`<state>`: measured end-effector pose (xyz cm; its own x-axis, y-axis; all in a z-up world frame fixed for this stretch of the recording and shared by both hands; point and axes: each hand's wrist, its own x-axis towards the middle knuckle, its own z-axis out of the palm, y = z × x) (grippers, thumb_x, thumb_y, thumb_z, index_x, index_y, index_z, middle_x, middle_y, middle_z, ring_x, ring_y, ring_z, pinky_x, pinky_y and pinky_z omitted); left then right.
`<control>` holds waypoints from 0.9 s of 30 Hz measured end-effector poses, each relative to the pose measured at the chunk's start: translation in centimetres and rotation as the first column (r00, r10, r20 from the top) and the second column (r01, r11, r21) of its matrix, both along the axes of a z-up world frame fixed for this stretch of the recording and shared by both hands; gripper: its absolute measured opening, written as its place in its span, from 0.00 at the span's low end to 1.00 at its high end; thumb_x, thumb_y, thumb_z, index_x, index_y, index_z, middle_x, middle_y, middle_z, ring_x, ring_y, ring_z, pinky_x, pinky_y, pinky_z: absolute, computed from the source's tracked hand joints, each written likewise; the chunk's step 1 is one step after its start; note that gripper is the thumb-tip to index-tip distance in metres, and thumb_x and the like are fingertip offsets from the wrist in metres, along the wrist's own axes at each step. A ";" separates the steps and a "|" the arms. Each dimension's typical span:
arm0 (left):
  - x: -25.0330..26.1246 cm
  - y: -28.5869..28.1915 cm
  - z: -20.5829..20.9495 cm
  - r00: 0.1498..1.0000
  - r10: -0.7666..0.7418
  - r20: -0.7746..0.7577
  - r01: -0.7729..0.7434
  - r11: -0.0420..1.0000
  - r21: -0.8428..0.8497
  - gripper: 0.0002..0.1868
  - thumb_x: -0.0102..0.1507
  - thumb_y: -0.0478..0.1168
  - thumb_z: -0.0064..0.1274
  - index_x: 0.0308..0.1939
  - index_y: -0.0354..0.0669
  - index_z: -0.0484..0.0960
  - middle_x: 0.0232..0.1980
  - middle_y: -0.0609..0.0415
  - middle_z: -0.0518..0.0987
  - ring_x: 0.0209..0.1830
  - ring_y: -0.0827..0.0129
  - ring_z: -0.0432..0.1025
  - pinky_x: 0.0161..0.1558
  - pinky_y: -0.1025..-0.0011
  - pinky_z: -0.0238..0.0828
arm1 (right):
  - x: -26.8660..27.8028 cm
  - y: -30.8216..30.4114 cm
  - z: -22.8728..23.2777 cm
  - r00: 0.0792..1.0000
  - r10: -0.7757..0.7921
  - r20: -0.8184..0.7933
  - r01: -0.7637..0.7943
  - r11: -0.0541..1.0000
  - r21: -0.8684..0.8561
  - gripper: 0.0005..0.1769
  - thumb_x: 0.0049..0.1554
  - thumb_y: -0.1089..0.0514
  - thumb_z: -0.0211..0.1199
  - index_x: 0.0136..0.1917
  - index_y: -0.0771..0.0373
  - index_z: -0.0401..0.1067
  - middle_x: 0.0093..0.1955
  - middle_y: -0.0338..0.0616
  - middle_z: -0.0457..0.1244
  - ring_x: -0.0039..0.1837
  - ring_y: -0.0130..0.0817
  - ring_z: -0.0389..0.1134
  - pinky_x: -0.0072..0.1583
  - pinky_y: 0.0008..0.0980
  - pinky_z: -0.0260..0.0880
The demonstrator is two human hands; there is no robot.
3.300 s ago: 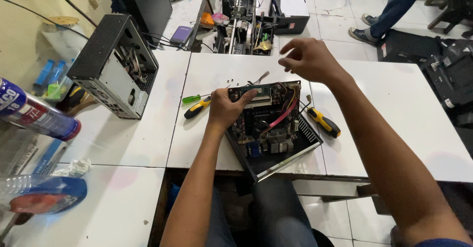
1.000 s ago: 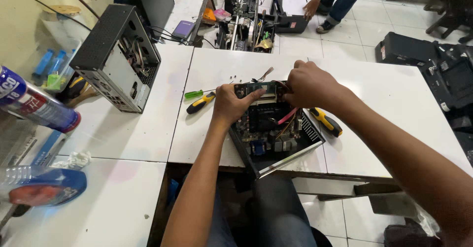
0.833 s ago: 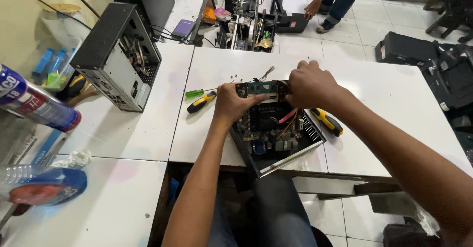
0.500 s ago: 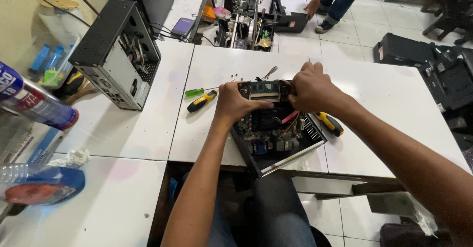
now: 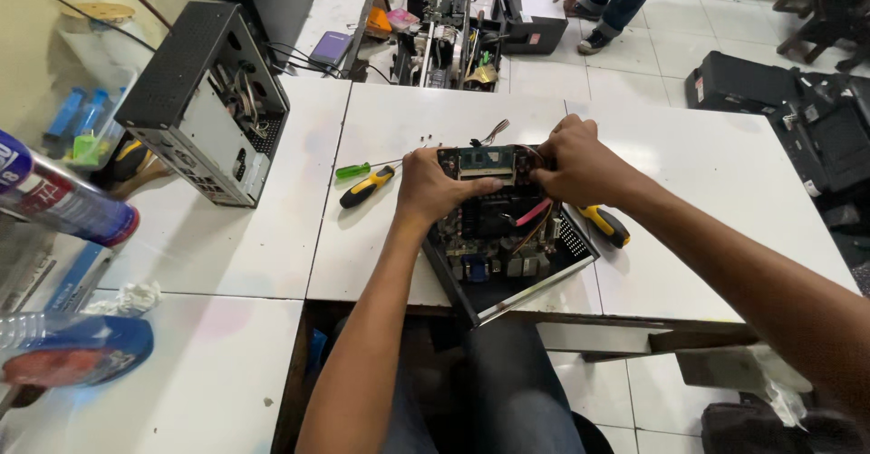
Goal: The person removes a motherboard from a computer case, disconnects several cables, and then places the motherboard on the table. They proceed to remove the CPU fan and then reattach it to the motherboard.
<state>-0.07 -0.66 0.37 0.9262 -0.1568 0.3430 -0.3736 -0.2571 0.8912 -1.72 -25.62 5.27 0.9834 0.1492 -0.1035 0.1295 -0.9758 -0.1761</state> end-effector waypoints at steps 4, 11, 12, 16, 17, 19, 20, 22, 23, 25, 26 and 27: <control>-0.6 -0.1 1.0 1.000 -0.003 0.003 0.003 1.000 -0.010 0.37 0.41 0.59 0.82 0.11 0.50 0.64 0.09 0.59 0.66 0.14 0.72 0.61 0.24 0.72 0.59 | 0.1 1.5 1.9 0.999 0.050 0.000 -0.049 0.985 -0.164 0.17 0.59 0.44 0.66 0.39 0.56 0.84 0.49 0.52 0.62 0.68 0.50 0.59 0.67 0.43 0.61; -0.8 0.1 0.8 1.000 0.018 0.008 -0.017 0.999 -0.040 0.35 0.43 0.61 0.82 0.11 0.55 0.66 0.10 0.63 0.68 0.15 0.78 0.62 0.24 0.75 0.58 | 3.0 2.1 0.6 0.999 -0.016 -0.031 0.002 0.914 -0.406 0.24 0.59 0.38 0.68 0.49 0.61 0.85 0.54 0.53 0.61 0.64 0.51 0.62 0.58 0.64 0.73; -0.7 0.1 0.7 1.000 0.028 -0.011 -0.028 0.999 -0.027 0.33 0.43 0.60 0.82 0.12 0.53 0.69 0.11 0.60 0.70 0.16 0.76 0.64 0.24 0.74 0.60 | 3.9 1.3 -0.1 0.998 -0.031 -0.052 0.011 0.940 -0.340 0.25 0.60 0.36 0.67 0.45 0.60 0.86 0.51 0.52 0.62 0.62 0.50 0.63 0.57 0.62 0.74; -0.5 0.1 0.5 0.999 0.031 -0.017 -0.031 0.999 -0.022 0.33 0.42 0.61 0.81 0.12 0.52 0.70 0.10 0.59 0.70 0.14 0.73 0.64 0.24 0.73 0.61 | 2.6 0.0 -0.3 0.996 0.086 0.001 -0.084 0.979 -0.187 0.19 0.60 0.47 0.66 0.35 0.61 0.84 0.35 0.50 0.65 0.57 0.49 0.65 0.66 0.44 0.59; -0.5 0.0 0.6 0.999 0.032 -0.007 -0.032 0.999 -0.025 0.34 0.41 0.61 0.81 0.11 0.51 0.69 0.10 0.58 0.69 0.14 0.71 0.64 0.23 0.73 0.60 | 2.5 -0.3 -0.7 0.998 0.062 0.008 -0.060 0.992 -0.107 0.18 0.60 0.48 0.66 0.35 0.61 0.83 0.33 0.52 0.65 0.56 0.49 0.65 0.65 0.44 0.59; -0.7 0.1 0.8 0.999 0.038 0.001 -0.038 0.999 -0.024 0.34 0.41 0.60 0.81 0.11 0.50 0.68 0.09 0.57 0.68 0.13 0.70 0.63 0.23 0.72 0.59 | 1.5 0.5 -0.1 0.999 0.041 0.011 -0.040 0.999 -0.021 0.18 0.60 0.49 0.65 0.34 0.61 0.83 0.32 0.54 0.65 0.54 0.50 0.65 0.64 0.44 0.59; -0.7 0.1 0.9 0.999 0.036 0.022 -0.035 0.999 -0.041 0.35 0.42 0.60 0.81 0.11 0.50 0.67 0.09 0.58 0.67 0.13 0.72 0.62 0.23 0.73 0.59 | 0.6 1.5 1.1 0.999 -0.016 -0.040 0.021 0.991 0.129 0.15 0.60 0.53 0.65 0.39 0.64 0.85 0.33 0.57 0.68 0.50 0.51 0.67 0.61 0.45 0.63; -0.6 0.0 0.8 0.999 0.036 0.040 -0.033 0.998 -0.060 0.35 0.44 0.59 0.81 0.11 0.50 0.66 0.08 0.60 0.66 0.13 0.74 0.62 0.23 0.75 0.59 | -0.8 2.9 3.7 0.993 -0.063 -0.101 0.088 0.959 0.271 0.13 0.60 0.58 0.64 0.43 0.67 0.87 0.35 0.60 0.71 0.46 0.51 0.69 0.58 0.46 0.66; -0.4 0.0 0.5 0.998 0.050 0.046 -0.047 0.997 -0.059 0.34 0.43 0.59 0.81 0.12 0.49 0.68 0.10 0.57 0.68 0.13 0.72 0.64 0.24 0.74 0.60 | -1.3 3.4 5.1 0.997 -0.029 -0.070 0.048 0.957 0.287 0.13 0.61 0.55 0.66 0.44 0.64 0.86 0.43 0.60 0.70 0.53 0.53 0.69 0.61 0.49 0.67; -0.8 0.2 -0.1 0.997 0.068 0.043 -0.066 0.996 -0.060 0.33 0.43 0.60 0.81 0.13 0.48 0.70 0.11 0.54 0.70 0.14 0.70 0.66 0.24 0.73 0.62 | -1.1 3.6 5.9 0.999 0.009 -0.047 0.005 0.954 0.299 0.13 0.61 0.53 0.67 0.44 0.62 0.86 0.51 0.60 0.68 0.59 0.55 0.69 0.63 0.52 0.68; -0.8 0.2 0.0 0.997 0.069 0.043 -0.066 0.995 -0.070 0.32 0.42 0.59 0.82 0.13 0.48 0.71 0.11 0.54 0.71 0.15 0.71 0.67 0.24 0.73 0.62 | -0.1 3.2 5.6 0.997 0.063 -0.037 -0.054 0.973 0.223 0.14 0.62 0.51 0.66 0.45 0.63 0.85 0.51 0.60 0.67 0.58 0.56 0.69 0.62 0.52 0.69; -0.8 0.2 0.2 0.997 0.070 0.043 -0.066 0.995 -0.081 0.32 0.42 0.58 0.82 0.14 0.48 0.72 0.12 0.53 0.72 0.16 0.71 0.67 0.24 0.72 0.62 | 0.8 2.9 5.3 0.992 0.118 -0.033 -0.112 0.983 0.145 0.16 0.62 0.50 0.66 0.45 0.64 0.85 0.51 0.60 0.66 0.58 0.57 0.70 0.61 0.53 0.71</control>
<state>-0.87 -0.43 0.53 0.9167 -0.0648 0.3942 -0.3986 -0.2127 0.8921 -0.89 -22.76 10.56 0.9542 0.2772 -0.1127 0.2293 -0.9193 -0.3197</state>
